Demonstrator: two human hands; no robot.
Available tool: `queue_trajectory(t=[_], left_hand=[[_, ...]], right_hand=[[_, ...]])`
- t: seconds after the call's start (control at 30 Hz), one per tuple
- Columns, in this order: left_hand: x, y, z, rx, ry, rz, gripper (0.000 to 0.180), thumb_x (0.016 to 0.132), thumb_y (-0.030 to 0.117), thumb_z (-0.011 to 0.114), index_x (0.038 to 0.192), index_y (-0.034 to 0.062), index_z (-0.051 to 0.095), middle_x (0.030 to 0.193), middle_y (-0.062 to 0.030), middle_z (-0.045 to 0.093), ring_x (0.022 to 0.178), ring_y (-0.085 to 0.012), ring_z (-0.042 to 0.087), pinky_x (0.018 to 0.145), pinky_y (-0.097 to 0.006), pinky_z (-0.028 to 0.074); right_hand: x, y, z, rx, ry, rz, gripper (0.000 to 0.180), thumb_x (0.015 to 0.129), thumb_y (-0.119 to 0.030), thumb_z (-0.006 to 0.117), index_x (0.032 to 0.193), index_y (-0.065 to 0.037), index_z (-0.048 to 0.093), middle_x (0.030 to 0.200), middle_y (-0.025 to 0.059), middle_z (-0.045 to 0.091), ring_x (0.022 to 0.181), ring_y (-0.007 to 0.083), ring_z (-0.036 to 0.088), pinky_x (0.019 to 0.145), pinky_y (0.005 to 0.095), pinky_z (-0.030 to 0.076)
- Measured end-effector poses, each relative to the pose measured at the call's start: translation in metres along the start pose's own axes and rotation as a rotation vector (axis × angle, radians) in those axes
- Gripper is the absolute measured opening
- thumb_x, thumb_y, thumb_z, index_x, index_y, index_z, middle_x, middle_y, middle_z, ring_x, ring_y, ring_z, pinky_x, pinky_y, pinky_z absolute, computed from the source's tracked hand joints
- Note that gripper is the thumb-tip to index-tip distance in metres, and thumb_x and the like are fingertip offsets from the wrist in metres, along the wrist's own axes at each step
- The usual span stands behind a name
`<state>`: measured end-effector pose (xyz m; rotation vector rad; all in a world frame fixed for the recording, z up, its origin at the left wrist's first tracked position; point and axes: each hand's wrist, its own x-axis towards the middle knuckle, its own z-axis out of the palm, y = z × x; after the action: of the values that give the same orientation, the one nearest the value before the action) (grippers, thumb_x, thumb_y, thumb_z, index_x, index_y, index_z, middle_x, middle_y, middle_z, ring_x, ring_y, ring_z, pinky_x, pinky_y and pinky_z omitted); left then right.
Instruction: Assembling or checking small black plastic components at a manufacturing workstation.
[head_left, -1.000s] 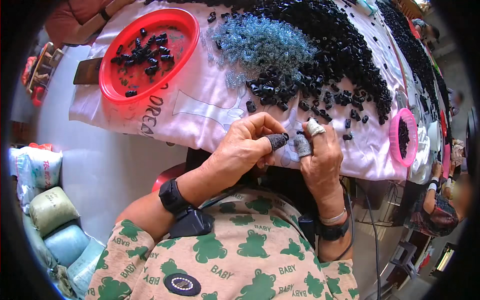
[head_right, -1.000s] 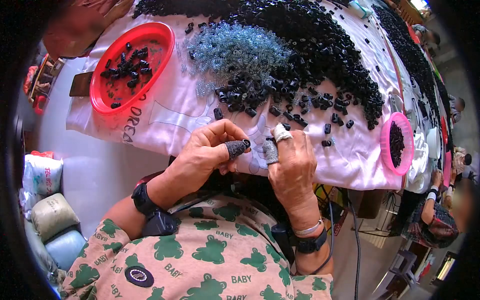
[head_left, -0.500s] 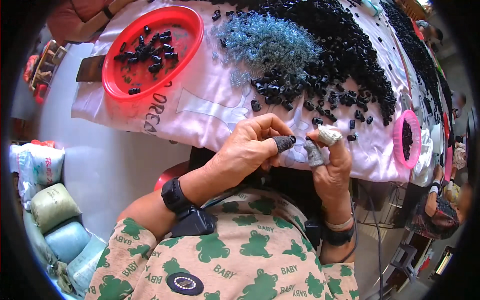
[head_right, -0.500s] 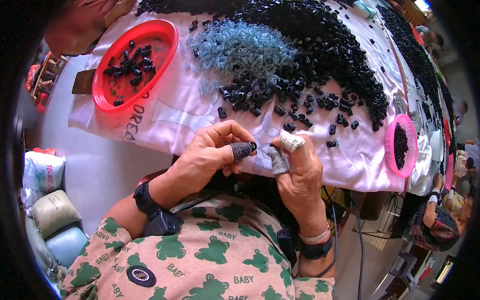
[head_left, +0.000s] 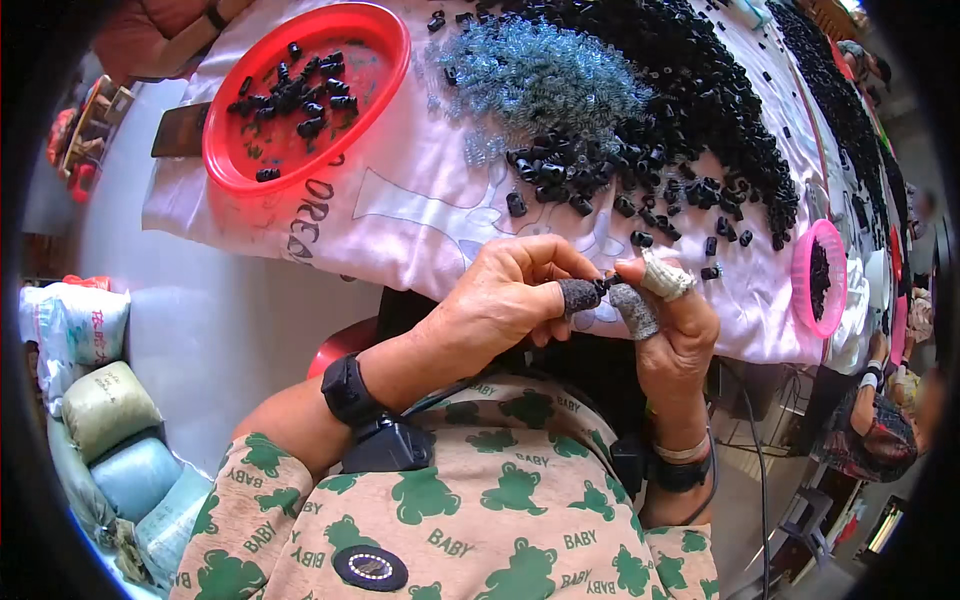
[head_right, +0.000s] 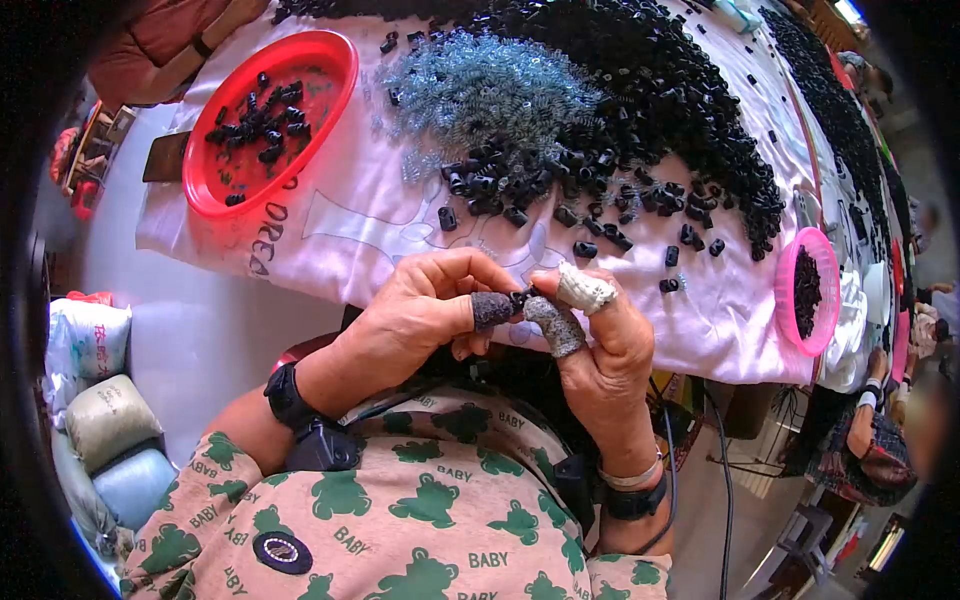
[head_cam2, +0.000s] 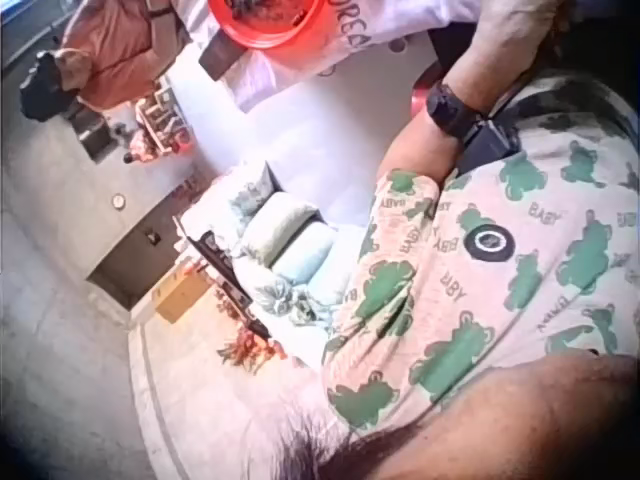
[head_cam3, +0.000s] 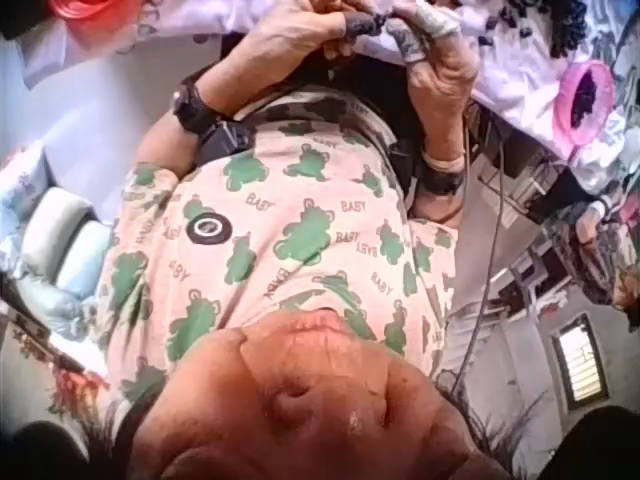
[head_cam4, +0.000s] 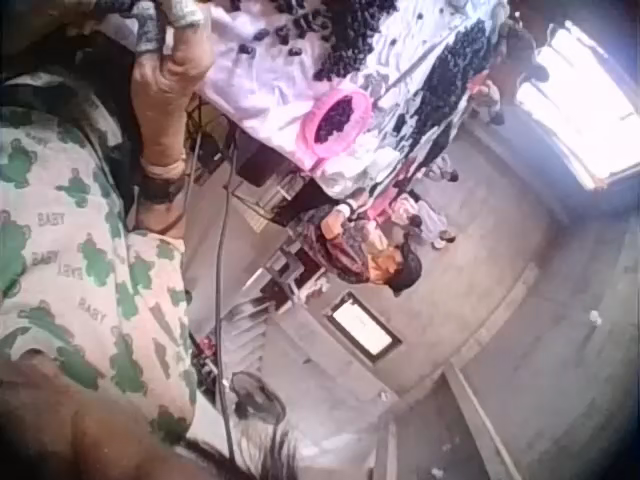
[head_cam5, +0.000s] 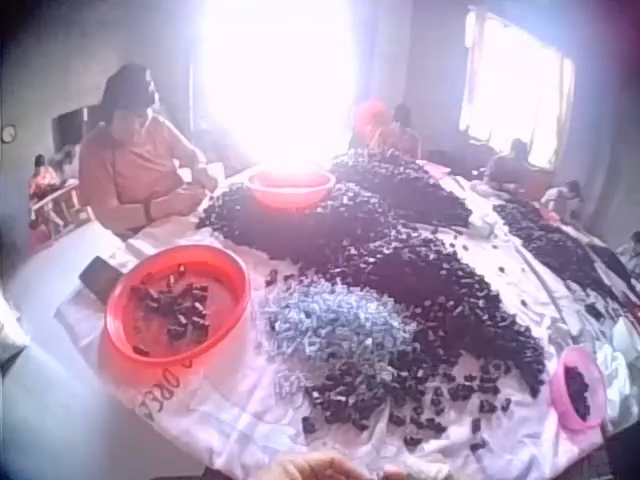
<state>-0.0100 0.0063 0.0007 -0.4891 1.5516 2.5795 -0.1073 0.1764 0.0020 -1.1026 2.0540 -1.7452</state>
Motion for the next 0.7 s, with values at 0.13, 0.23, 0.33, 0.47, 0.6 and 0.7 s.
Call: queue_trajectory(t=[0.13,0.23,0.33,0.47,0.6,0.7], left_hand=[[0.000,-0.002,-0.001,-0.001,0.005,-0.009,0.016,0.092,0.011,0.062,0.105,0.0014,0.064,0.074,0.0000,0.062,0.062,-0.0039,0.058,0.054,-0.016,0.044],[0.001,-0.002,0.000,0.020,0.009,0.002,0.016,0.091,0.010,0.061,0.104,0.0008,0.064,0.076,-0.0003,0.063,0.063,-0.0040,0.058,0.054,-0.017,0.045],[0.000,-0.003,0.000,0.009,0.015,-0.008,0.016,0.090,0.009,0.060,0.104,0.0005,0.064,0.076,-0.0004,0.063,0.063,-0.0040,0.059,0.054,-0.017,0.045],[-0.001,-0.004,0.000,0.004,0.016,-0.015,0.016,0.089,0.009,0.061,0.104,0.0007,0.063,0.076,-0.0004,0.062,0.060,-0.0035,0.055,0.052,-0.017,0.043],[-0.003,0.002,-0.001,-0.116,0.029,-0.095,0.016,0.089,0.012,0.066,0.102,0.0020,0.064,0.076,-0.0002,0.062,0.055,-0.0024,0.049,0.048,-0.017,0.037],[-0.003,-0.002,-0.002,-0.223,0.006,-0.095,0.017,0.088,0.015,0.068,0.100,0.0031,0.064,0.076,0.0009,0.061,0.054,-0.0021,0.047,0.047,-0.017,0.034]], right_hand=[[0.001,0.002,0.000,-0.165,-0.009,-0.133,0.035,0.077,0.012,0.063,0.108,-0.004,0.068,0.094,0.0092,0.065,0.086,0.0179,0.064,0.077,0.0273,0.050],[0.004,-0.004,0.001,-0.234,-0.032,-0.175,0.038,0.074,0.012,0.063,0.108,-0.003,0.068,0.092,0.0097,0.064,0.083,0.0206,0.064,0.074,0.0289,0.051],[0.006,-0.005,-0.001,-0.399,-0.063,-0.254,0.041,0.070,0.013,0.063,0.108,-0.003,0.068,0.092,0.0112,0.064,0.082,0.0249,0.064,0.074,0.0310,0.051],[0.005,-0.012,-0.001,-0.490,-0.107,-0.275,0.044,0.067,0.011,0.065,0.109,-0.003,0.068,0.092,0.0127,0.063,0.083,0.0291,0.062,0.074,0.0337,0.051],[0.006,-0.012,0.000,-0.482,-0.121,-0.301,0.048,0.067,0.006,0.070,0.113,-0.002,0.065,0.097,0.0120,0.063,0.086,0.0289,0.061,0.074,0.0354,0.051],[0.004,-0.014,0.004,-0.491,-0.107,-0.323,0.052,0.065,0.005,0.074,0.115,-0.002,0.064,0.099,0.0114,0.062,0.087,0.0283,0.060,0.075,0.0358,0.050]])
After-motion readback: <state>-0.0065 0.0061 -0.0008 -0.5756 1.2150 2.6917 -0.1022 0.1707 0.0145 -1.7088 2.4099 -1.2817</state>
